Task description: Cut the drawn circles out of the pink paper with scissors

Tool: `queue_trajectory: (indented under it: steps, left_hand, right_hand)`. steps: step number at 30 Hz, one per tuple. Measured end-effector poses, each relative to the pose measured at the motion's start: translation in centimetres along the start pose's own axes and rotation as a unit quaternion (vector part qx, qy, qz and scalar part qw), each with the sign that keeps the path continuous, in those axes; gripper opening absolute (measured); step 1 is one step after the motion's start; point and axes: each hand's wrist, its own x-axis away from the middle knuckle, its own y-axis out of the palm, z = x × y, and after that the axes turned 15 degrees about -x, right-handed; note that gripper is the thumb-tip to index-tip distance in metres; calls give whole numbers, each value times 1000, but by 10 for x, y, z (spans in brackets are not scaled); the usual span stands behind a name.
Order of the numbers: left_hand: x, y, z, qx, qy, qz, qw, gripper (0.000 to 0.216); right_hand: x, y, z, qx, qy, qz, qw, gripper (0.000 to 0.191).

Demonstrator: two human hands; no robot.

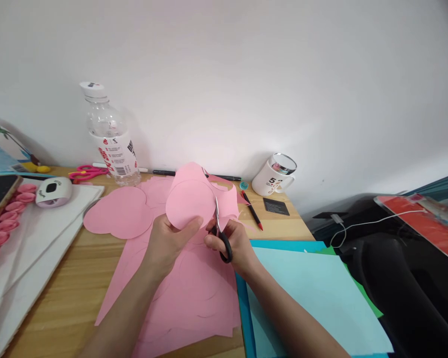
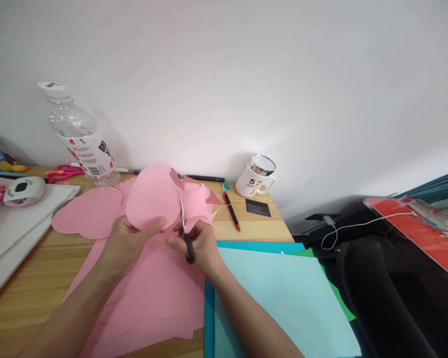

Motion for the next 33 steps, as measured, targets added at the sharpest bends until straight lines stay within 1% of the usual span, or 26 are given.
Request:
queue_trajectory:
  steps: [8, 19, 25, 29, 33]
  left_hand:
    - [-1, 0, -1, -8, -1, 9, 1000, 32]
    - [0, -1, 1, -8, -4, 12, 1000, 24]
    - [2, 0, 5, -18, 0, 11, 1000, 27]
    - [5, 0, 12, -30, -15, 19, 999, 32]
    - [4, -2, 11, -31, -16, 17, 999, 29]
  right_hand:
    - [0, 0, 0, 12, 0, 7, 1000, 27]
    - [1, 3, -4, 28, -2, 10, 1000, 22]
    - [2, 3, -4, 21, 3, 7, 1000, 23]
    - [2, 5, 0, 11, 5, 7, 1000, 26]
    - [2, 6, 4, 22, 13, 15, 1000, 26]
